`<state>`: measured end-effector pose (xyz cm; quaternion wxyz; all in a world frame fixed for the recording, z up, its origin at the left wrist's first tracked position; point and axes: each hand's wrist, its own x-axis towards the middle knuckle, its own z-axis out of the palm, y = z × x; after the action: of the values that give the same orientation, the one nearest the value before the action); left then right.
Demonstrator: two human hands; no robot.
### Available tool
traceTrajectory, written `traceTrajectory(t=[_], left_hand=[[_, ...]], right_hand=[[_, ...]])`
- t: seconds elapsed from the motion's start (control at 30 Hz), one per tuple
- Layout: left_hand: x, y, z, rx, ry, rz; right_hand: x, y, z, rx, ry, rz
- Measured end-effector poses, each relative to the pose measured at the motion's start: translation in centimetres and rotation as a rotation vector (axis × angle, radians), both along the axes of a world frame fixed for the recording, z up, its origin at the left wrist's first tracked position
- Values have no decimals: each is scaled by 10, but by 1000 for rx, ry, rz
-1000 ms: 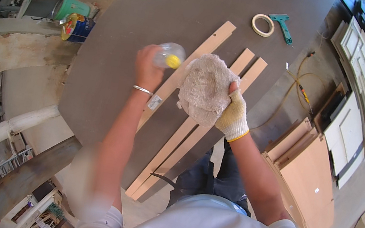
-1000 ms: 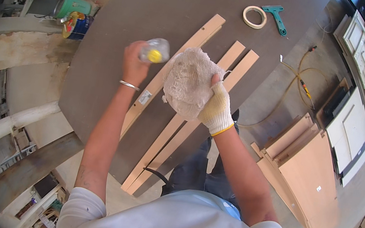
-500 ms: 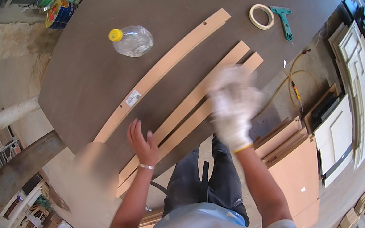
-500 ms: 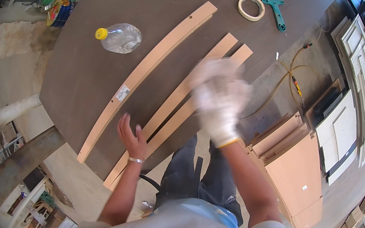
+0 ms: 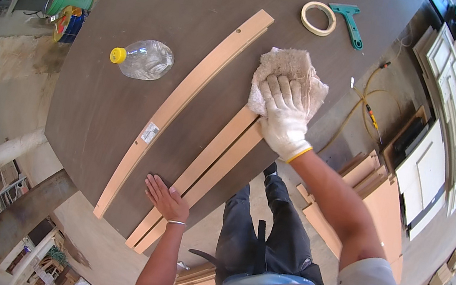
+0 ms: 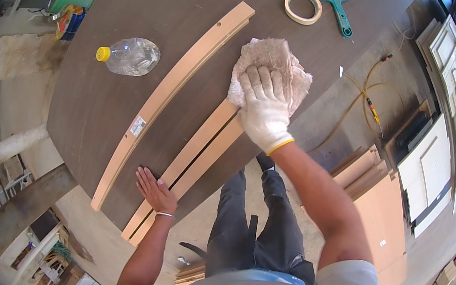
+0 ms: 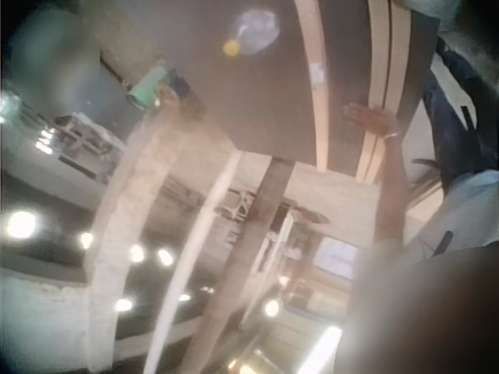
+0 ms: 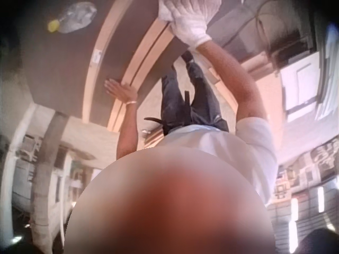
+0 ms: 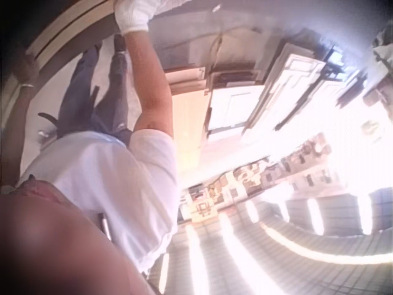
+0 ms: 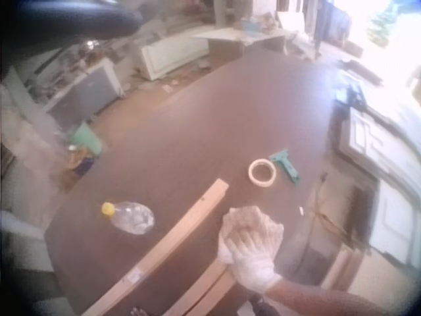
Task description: The person scrapes the edges of several wooden strips on a workbench using a handheld scraper. They wipe the strips with a cloth, apply tape, and continue scraping along the edges to remove material.
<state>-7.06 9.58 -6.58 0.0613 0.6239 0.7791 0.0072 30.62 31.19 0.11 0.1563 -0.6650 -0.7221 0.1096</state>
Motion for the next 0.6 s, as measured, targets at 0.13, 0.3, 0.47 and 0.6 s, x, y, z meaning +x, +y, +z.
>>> traceTrajectory(t=[0.13,0.3,0.47,0.6], left_hand=[[-4,3,-1,20,13,-45],[-4,1,-4,18,27,-38],[-5,-1,-6,28,11,-26],[-7,-1,-5,-4,12,-23]], right_hand=[[59,33,-51,83,20,-37],[116,41,-86,60,219,-146],[-19,-71,0,-51,810,83],[-90,-104,2,-535,821,116]])
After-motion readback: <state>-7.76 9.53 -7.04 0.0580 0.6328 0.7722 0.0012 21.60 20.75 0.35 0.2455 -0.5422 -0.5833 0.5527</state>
